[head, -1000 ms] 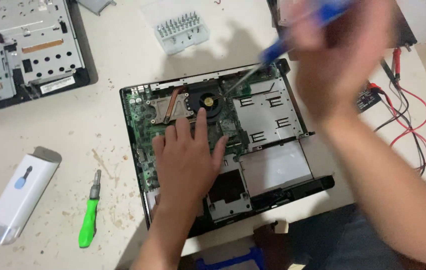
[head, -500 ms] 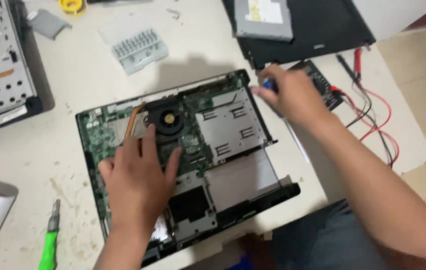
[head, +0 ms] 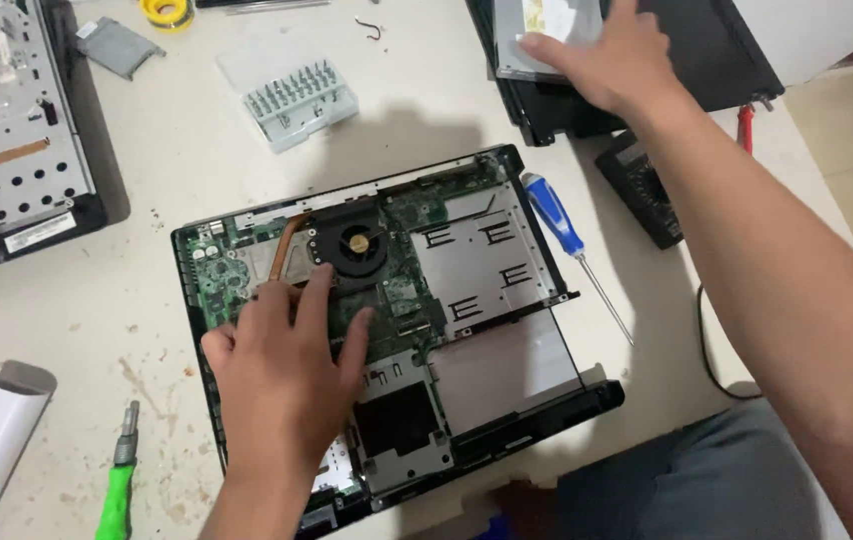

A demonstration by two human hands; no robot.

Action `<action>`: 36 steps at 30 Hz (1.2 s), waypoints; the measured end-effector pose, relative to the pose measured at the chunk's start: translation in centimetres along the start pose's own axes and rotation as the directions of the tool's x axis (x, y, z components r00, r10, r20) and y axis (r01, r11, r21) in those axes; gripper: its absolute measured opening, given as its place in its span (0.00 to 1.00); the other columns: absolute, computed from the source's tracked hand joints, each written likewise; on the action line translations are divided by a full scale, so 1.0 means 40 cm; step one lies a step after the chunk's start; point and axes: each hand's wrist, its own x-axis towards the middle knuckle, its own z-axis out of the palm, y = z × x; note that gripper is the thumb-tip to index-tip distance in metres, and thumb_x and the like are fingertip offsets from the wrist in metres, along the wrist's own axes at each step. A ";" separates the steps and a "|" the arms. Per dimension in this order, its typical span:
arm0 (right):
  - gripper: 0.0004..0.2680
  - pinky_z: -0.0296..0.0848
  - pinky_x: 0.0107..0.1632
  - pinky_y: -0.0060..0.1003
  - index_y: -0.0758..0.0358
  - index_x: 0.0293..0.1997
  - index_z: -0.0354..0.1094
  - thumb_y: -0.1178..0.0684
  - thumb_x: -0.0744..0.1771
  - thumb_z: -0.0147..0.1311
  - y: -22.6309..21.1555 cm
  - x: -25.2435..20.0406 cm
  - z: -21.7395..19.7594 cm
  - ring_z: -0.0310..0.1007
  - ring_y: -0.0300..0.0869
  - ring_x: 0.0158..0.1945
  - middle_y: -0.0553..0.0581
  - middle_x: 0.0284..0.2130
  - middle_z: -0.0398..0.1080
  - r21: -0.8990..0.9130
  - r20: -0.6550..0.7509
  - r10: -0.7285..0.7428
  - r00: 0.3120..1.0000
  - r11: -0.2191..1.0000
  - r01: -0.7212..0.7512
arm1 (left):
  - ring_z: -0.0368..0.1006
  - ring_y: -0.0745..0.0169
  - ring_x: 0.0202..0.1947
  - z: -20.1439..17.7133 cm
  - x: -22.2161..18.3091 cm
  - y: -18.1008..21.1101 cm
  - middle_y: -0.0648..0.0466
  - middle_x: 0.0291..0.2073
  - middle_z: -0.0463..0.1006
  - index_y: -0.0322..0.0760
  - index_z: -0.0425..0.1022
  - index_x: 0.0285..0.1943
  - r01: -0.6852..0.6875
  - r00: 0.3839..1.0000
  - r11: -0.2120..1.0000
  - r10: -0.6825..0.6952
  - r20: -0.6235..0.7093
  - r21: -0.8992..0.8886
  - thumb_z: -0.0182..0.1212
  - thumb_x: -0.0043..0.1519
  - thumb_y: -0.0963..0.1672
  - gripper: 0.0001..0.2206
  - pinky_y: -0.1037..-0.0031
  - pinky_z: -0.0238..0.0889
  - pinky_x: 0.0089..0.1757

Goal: Repairing a laptop by removing internal components and testing the motherboard with a multimeter and pry tool.

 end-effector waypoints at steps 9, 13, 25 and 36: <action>0.44 0.54 0.61 0.59 0.64 0.71 0.41 0.21 0.57 0.57 -0.072 0.105 0.074 0.45 0.69 0.65 0.77 0.64 0.48 -0.218 0.202 0.255 0.946 0.953 -0.211 | 0.66 0.58 0.31 -0.024 0.005 -0.010 0.56 0.36 0.70 0.46 0.79 0.56 -0.016 0.998 0.999 0.013 -0.067 -0.046 0.64 0.61 0.52 0.17 0.66 0.49 0.34; 0.43 0.58 0.59 0.61 0.65 0.70 0.45 0.26 0.56 0.61 -0.119 0.052 0.023 0.45 0.67 0.65 0.74 0.62 0.47 -0.107 0.183 0.306 0.934 0.951 -0.290 | 0.67 0.60 0.32 -0.044 0.013 -0.005 0.56 0.35 0.70 0.44 0.80 0.54 -0.008 0.996 0.988 -0.006 -0.090 -0.151 0.65 0.61 0.50 0.16 0.66 0.48 0.33; 0.46 0.49 0.62 0.59 0.53 0.74 0.36 0.39 0.52 0.68 -0.264 -0.579 -0.126 0.52 0.62 0.65 0.71 0.65 0.48 0.250 -0.044 -0.517 0.855 0.823 0.511 | 0.68 0.65 0.58 -0.111 -0.021 0.111 0.50 0.59 0.72 0.33 0.58 0.69 0.424 0.901 -0.201 -0.001 0.433 -0.883 0.51 0.63 0.47 0.25 0.74 0.60 0.57; 0.17 0.75 0.54 0.31 0.66 0.63 0.61 0.60 0.66 0.53 -0.210 -0.617 -0.147 0.72 0.40 0.50 0.61 0.49 0.72 0.811 0.006 -0.317 0.949 0.557 0.180 | 0.76 0.50 0.42 -0.126 -0.041 0.045 0.42 0.53 0.77 0.27 0.65 0.63 0.524 0.801 -0.405 -0.065 0.595 -0.750 0.52 0.61 0.43 0.21 0.63 0.77 0.34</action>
